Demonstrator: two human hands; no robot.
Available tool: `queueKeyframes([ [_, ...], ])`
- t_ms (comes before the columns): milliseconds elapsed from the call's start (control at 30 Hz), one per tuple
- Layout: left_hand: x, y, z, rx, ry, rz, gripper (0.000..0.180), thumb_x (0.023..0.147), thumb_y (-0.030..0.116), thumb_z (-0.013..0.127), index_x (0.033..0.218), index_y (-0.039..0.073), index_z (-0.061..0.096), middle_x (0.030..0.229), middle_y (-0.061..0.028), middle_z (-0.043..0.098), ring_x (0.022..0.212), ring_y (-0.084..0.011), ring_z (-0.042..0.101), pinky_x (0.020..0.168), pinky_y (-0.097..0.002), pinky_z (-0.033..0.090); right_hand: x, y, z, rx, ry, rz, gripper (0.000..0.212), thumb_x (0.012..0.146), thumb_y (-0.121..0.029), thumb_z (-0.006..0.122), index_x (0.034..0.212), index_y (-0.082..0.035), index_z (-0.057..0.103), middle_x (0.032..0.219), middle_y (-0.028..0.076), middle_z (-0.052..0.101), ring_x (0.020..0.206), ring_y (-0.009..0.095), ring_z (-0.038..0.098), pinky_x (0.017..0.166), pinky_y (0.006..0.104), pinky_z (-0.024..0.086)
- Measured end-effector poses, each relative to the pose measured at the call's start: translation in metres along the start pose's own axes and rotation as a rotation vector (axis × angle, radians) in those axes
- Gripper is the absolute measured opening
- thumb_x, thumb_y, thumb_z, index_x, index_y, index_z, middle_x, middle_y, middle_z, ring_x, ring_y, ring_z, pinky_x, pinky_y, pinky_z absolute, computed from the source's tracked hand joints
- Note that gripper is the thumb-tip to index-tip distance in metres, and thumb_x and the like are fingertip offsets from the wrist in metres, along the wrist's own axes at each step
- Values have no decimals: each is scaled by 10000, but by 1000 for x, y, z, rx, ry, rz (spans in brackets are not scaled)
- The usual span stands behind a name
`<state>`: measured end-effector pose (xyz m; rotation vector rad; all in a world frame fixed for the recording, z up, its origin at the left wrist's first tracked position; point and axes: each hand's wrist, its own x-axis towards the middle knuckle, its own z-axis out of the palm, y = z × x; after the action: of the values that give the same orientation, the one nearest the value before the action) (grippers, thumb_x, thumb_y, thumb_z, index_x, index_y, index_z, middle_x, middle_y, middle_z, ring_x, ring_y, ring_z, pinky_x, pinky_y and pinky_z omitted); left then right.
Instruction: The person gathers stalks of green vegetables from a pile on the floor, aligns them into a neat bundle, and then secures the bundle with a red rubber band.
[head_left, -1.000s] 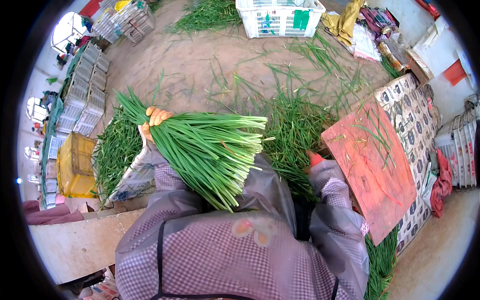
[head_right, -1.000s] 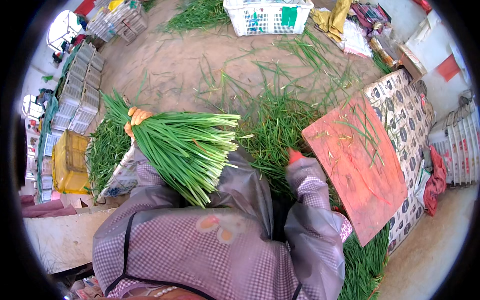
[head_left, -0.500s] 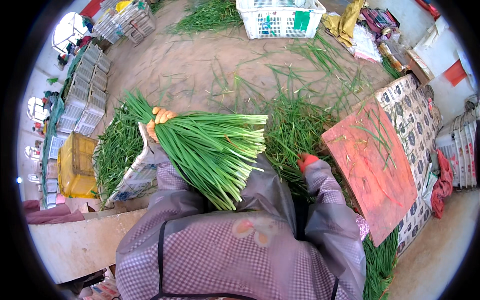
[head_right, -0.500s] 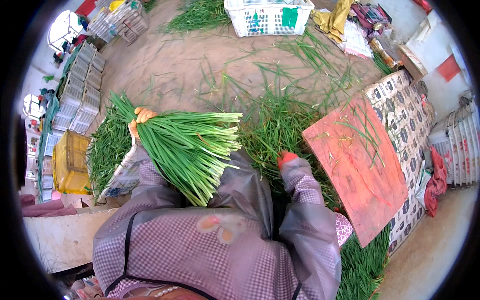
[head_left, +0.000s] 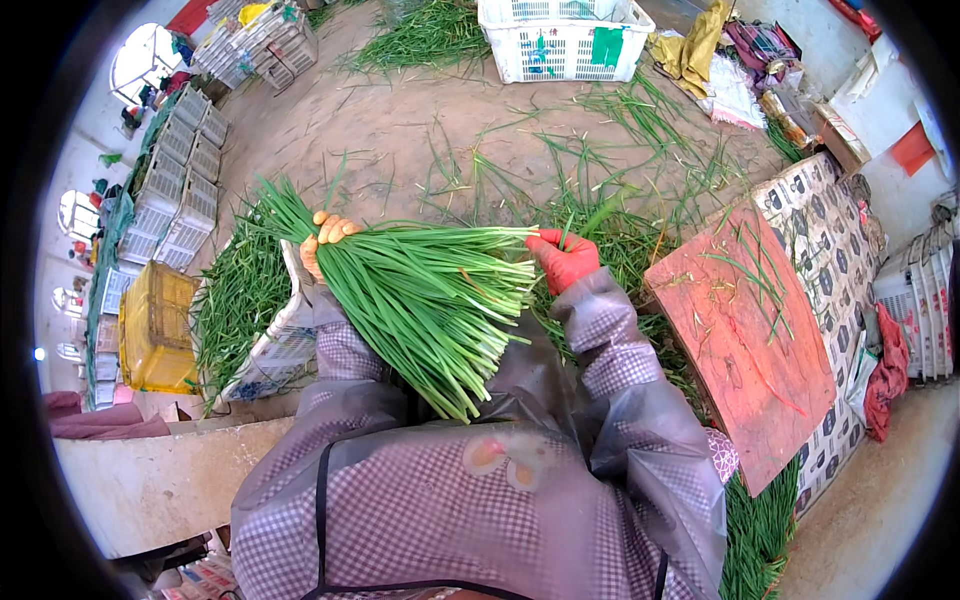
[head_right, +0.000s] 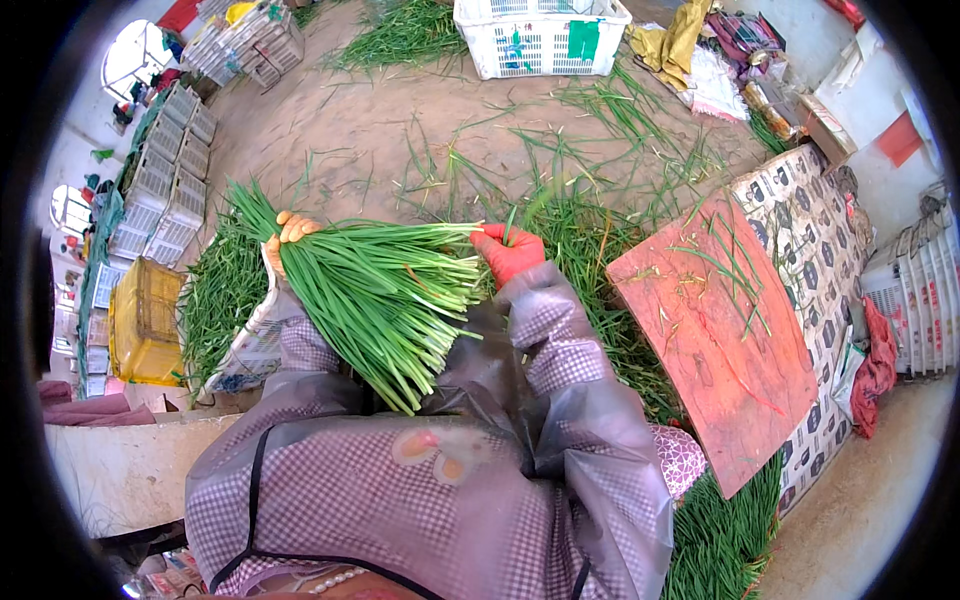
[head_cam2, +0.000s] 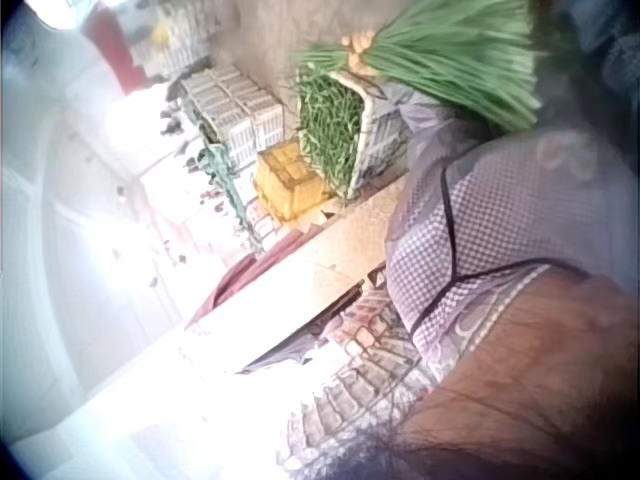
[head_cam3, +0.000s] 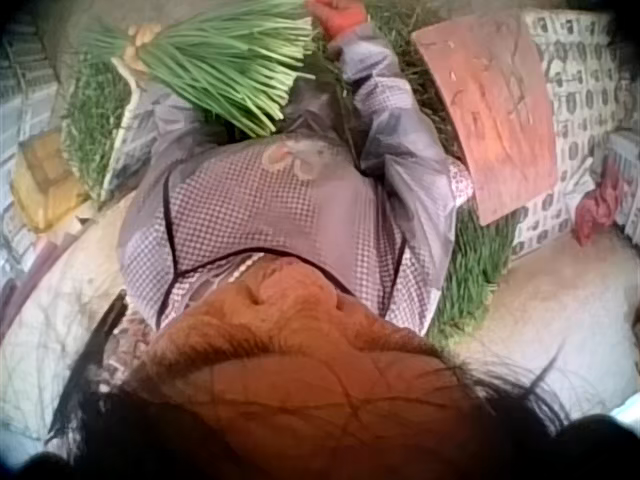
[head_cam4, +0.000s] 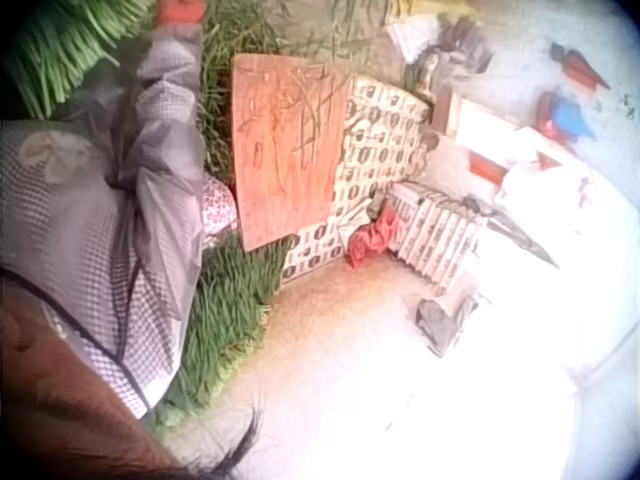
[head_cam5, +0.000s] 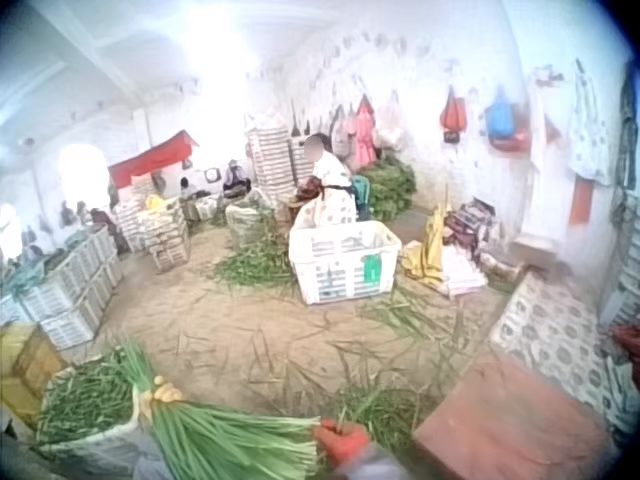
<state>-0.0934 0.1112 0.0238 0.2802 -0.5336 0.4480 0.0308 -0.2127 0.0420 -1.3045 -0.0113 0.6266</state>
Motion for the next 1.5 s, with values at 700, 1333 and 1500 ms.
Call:
queueKeyframes([
  [700, 3, -3, 4, 45, 47, -21, 341, 803, 134, 549, 1127, 42, 495, 847, 0, 478, 871, -146, 481, 963, -355, 361, -48, 17, -96, -666, -102, 125, 450, 838, -336, 668, 1216, -100, 604, 942, 122, 689, 838, 182, 639, 760, 298, 500],
  [1333, 7, -9, 4, 52, 22, -31, 336, 814, 137, 536, 1134, 60, 465, 856, -3, 493, 855, -158, 483, 956, -367, 356, -45, -24, -65, 935, -1263, -176, 296, 962, -84, 415, 1203, 61, 507, 432, -29, 391, 321, 64, 354, 346, 235, 259],
  [1500, 5, -10, -1, 67, 47, -19, 331, 819, 143, 530, 1133, 55, 476, 862, -6, 497, 860, -155, 484, 954, -362, 359, -60, -46, -22, -570, -227, 142, 412, 894, -354, 586, 1152, -36, 634, 615, 50, 605, 496, 150, 561, 487, 293, 451],
])
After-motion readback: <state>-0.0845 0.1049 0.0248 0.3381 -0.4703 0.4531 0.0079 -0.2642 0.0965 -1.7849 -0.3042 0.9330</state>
